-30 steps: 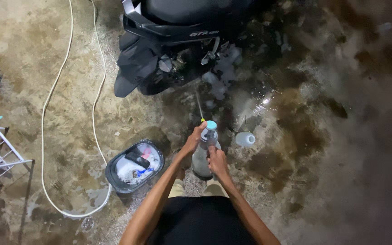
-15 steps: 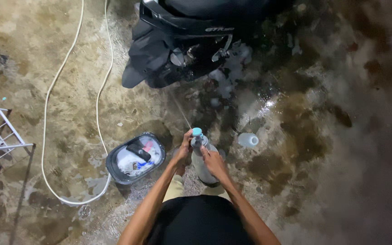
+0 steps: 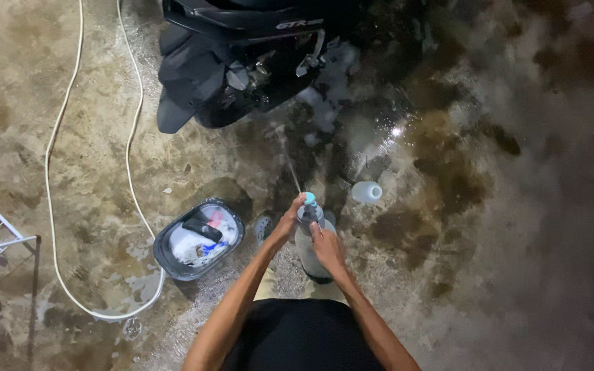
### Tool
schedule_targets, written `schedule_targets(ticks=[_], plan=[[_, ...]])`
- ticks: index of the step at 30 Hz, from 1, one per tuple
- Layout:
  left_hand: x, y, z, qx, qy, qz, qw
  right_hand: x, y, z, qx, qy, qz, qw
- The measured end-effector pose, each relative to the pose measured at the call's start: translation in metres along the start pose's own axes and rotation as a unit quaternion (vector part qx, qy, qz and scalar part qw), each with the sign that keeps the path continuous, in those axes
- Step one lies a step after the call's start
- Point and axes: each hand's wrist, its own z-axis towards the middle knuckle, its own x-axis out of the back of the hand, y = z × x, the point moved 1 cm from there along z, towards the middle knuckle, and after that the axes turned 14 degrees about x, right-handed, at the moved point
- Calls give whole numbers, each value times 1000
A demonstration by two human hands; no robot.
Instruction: The person sprays a motorcycle with a pressure sprayer, then scrubs the rear wheel and tire with a soapy sponge. The person repeatedly dips the sponge into a bucket of soapy water to maintain suds while cleaning the wheel.
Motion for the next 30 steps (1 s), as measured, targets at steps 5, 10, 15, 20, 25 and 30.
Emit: schedule_targets(ticks=[5, 10, 15, 20, 25, 30], plan=[[-22, 20, 0, -10, -8, 16, 1000, 4, 14, -7, 7, 44, 67, 997], [-33, 46, -7, -17, 69, 157, 985, 16, 13, -7, -59, 61, 174, 981], [-29, 65, -15, -26, 90, 143, 985, 22, -6, 3, 34, 77, 124, 989], [-22, 68, -16, -11, 96, 118, 988, 20, -13, 9, 33, 67, 112, 991], [-5, 59, -29, -33, 113, 75, 990, 17, -17, 16, 49, 30, 111, 992], [12, 42, -55, -19, 127, -39, 991, 4, -33, 13, 88, -21, 57, 994]])
